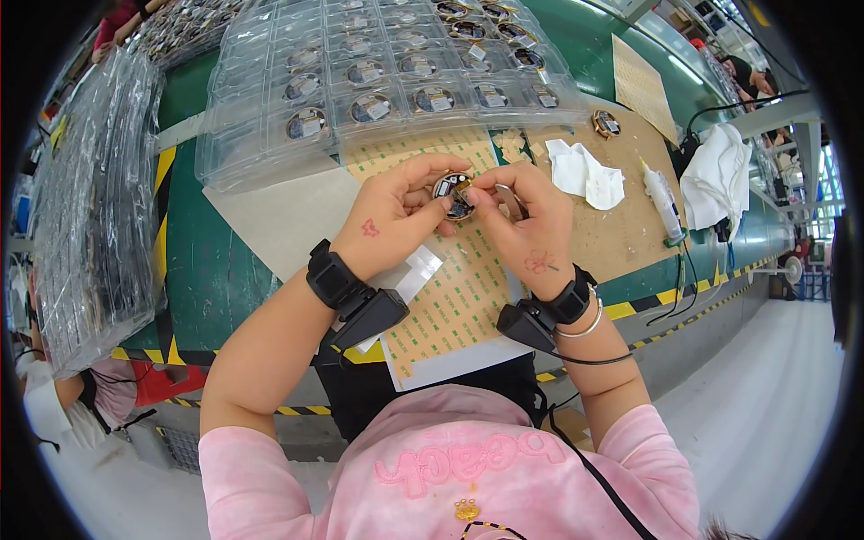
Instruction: The person picks up a watch component from a tray, peels a small adhesive piece from a sheet, and applies it to the component. Using tweezers, they press down and secure the adhesive and internal parts within the watch casing before setting it aside.
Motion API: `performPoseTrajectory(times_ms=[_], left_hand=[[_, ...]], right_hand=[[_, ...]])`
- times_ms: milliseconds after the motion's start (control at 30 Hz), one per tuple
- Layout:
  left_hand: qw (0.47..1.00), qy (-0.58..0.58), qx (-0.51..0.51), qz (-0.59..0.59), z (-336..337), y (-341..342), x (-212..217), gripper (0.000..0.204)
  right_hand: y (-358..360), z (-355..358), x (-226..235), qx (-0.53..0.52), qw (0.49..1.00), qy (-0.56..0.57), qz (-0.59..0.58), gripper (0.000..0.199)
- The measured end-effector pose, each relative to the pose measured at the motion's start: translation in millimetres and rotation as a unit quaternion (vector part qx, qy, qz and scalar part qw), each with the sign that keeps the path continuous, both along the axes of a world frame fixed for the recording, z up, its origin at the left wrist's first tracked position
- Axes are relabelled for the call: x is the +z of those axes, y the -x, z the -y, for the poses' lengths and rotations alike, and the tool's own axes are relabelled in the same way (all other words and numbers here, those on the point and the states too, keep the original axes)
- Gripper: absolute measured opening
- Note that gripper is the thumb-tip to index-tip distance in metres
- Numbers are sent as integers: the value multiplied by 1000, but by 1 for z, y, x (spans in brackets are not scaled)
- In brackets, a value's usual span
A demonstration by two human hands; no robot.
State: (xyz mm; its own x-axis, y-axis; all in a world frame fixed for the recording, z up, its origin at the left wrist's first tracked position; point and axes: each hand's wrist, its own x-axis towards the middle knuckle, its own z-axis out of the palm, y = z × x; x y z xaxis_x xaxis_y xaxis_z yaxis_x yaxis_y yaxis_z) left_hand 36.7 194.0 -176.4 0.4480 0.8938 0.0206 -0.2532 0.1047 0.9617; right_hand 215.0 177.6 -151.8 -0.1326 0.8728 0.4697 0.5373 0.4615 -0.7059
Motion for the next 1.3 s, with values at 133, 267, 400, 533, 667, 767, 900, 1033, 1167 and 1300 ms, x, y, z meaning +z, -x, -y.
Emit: performPoseTrajectory(times_ms=[133, 267, 400, 533, 667, 767, 900, 1033, 1167, 1300], left_hand=[[1000, -6, -2, -4, -1, 0, -1, 40], [1000, -8, -4, -11, -2, -1, -1, 40], [1000, -7, -3, -17, -2, -3, -1, 41], [1000, -9, -3, -22, -1, -5, -1, 42], [1000, -11, -5, -20, 0, -6, -3, 43], [1000, -8, -2, -12, 1, -6, -2, 44], [1000, -2, 8, 4, 3, -5, 0, 45], [1000, -1, -3, 0, 2, -2, 0, 45], [1000, -6, 0, 2, 3, 3, 1, 45], [1000, 4, -7, 2, 4, 6, 5, 45]], right_hand=[[-1, -1, -1, 8, 1000, 8, 1, 13], [-2, -2, -2, 13, 1000, -1, 14, 14], [-4, -2, -2, 12, 1000, 2, 14, 14], [-6, -2, -3, 16, 1000, -2, 15, 14], [-8, -2, -3, 17, 1000, -2, 16, 14], [-7, -2, -5, 31, 999, -24, 10, 14], [-6, 0, -2, 44, 998, -47, 20, 17], [-3, 2, 2, 55, 997, -43, 26, 22], [2, 2, 3, 74, 996, -49, 26, 26], [3, 4, 5, 66, 995, -50, 46, 29]])
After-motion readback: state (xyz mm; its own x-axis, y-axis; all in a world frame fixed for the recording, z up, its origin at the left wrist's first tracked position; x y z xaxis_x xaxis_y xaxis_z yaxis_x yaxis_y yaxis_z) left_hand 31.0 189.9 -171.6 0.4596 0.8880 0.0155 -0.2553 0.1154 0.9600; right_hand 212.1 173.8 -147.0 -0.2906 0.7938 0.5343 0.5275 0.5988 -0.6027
